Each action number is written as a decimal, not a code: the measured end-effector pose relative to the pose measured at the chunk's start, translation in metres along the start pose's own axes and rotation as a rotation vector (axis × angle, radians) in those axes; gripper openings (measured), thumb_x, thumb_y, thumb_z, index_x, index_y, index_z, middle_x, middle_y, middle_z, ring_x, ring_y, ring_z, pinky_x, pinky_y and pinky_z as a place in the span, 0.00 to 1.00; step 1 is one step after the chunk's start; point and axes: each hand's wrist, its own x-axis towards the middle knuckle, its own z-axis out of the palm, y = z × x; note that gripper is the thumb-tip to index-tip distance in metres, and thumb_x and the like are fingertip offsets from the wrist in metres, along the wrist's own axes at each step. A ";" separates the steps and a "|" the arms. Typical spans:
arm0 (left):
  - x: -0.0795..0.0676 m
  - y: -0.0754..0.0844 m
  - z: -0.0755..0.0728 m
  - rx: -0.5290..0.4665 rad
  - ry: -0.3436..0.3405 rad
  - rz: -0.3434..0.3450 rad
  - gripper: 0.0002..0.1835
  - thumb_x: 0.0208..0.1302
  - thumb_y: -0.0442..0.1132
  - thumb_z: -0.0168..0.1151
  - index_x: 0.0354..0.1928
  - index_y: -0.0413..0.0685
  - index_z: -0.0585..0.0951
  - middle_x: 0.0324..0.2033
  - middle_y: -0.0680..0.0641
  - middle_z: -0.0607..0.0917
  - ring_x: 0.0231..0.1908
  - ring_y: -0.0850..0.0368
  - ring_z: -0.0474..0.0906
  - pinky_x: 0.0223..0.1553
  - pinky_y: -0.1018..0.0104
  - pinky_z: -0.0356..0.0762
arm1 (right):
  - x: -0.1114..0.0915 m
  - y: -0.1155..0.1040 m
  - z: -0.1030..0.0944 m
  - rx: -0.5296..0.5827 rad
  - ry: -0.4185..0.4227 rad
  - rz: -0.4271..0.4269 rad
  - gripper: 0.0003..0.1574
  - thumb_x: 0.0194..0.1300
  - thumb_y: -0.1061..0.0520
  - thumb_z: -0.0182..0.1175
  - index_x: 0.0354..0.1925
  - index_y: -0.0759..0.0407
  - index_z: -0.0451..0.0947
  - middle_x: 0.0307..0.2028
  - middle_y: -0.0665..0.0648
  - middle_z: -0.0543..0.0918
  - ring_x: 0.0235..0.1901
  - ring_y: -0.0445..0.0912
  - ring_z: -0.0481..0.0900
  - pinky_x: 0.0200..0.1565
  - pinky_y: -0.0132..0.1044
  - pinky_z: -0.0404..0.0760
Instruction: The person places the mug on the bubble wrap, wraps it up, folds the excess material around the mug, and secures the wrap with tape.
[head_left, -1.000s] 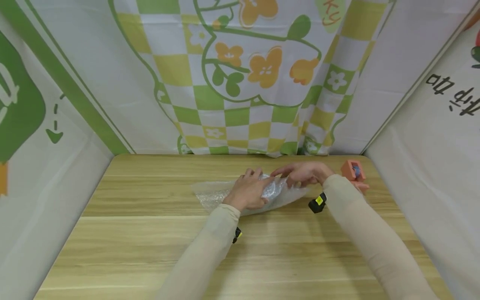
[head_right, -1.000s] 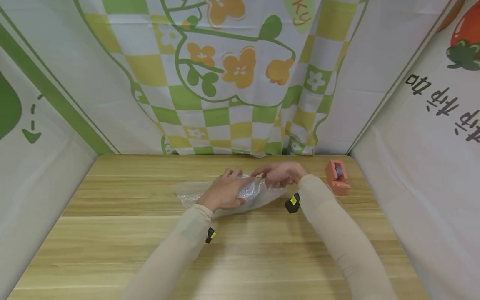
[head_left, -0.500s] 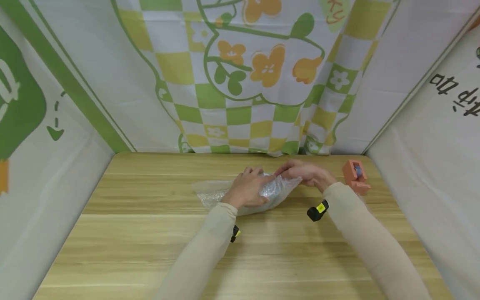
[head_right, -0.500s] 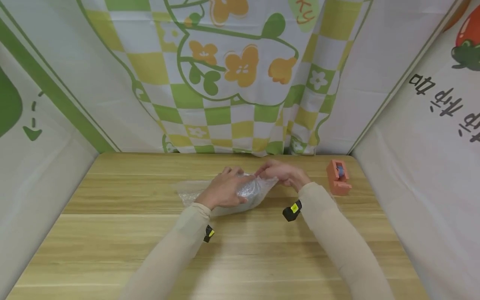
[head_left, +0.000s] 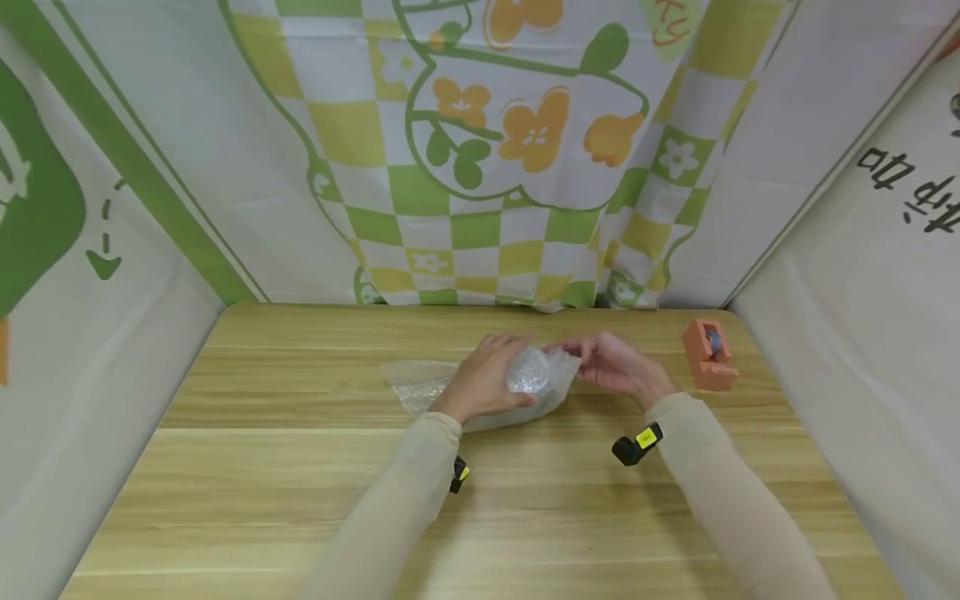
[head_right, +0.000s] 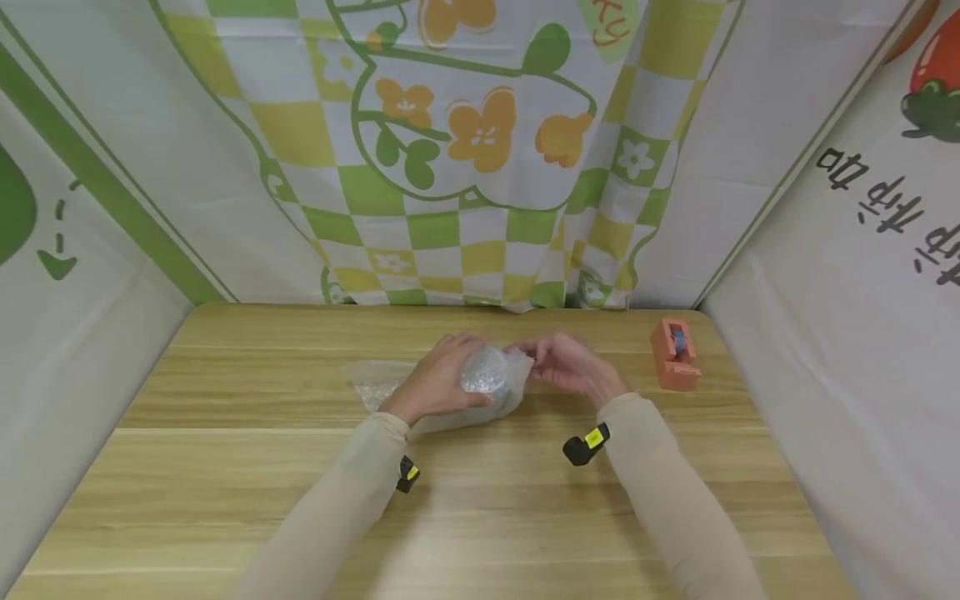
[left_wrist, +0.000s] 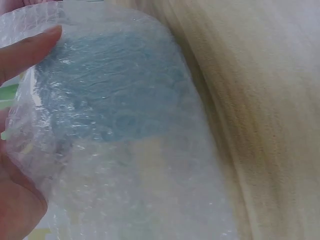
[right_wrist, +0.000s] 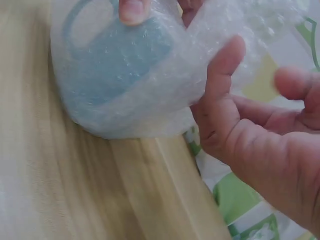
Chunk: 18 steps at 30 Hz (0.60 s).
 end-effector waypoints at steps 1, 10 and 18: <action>0.000 -0.001 0.000 -0.009 0.005 -0.006 0.54 0.50 0.49 0.81 0.77 0.47 0.63 0.72 0.41 0.69 0.72 0.42 0.61 0.70 0.44 0.62 | 0.000 0.002 -0.001 -0.005 -0.013 -0.010 0.39 0.59 0.77 0.35 0.70 0.87 0.50 0.55 0.62 0.77 0.47 0.45 0.79 0.44 0.32 0.82; -0.002 -0.003 0.003 -0.053 0.034 -0.022 0.60 0.49 0.49 0.82 0.80 0.47 0.55 0.72 0.42 0.69 0.73 0.39 0.58 0.72 0.44 0.58 | -0.004 0.014 -0.002 -0.161 -0.007 -0.067 0.38 0.62 0.75 0.54 0.70 0.83 0.58 0.59 0.61 0.75 0.50 0.46 0.80 0.52 0.40 0.82; -0.003 -0.002 0.006 -0.059 0.044 -0.018 0.60 0.50 0.49 0.82 0.80 0.46 0.56 0.71 0.43 0.70 0.73 0.39 0.59 0.72 0.44 0.58 | -0.001 0.020 0.008 -0.346 0.111 -0.092 0.37 0.64 0.70 0.63 0.68 0.79 0.63 0.55 0.63 0.78 0.48 0.45 0.79 0.49 0.36 0.82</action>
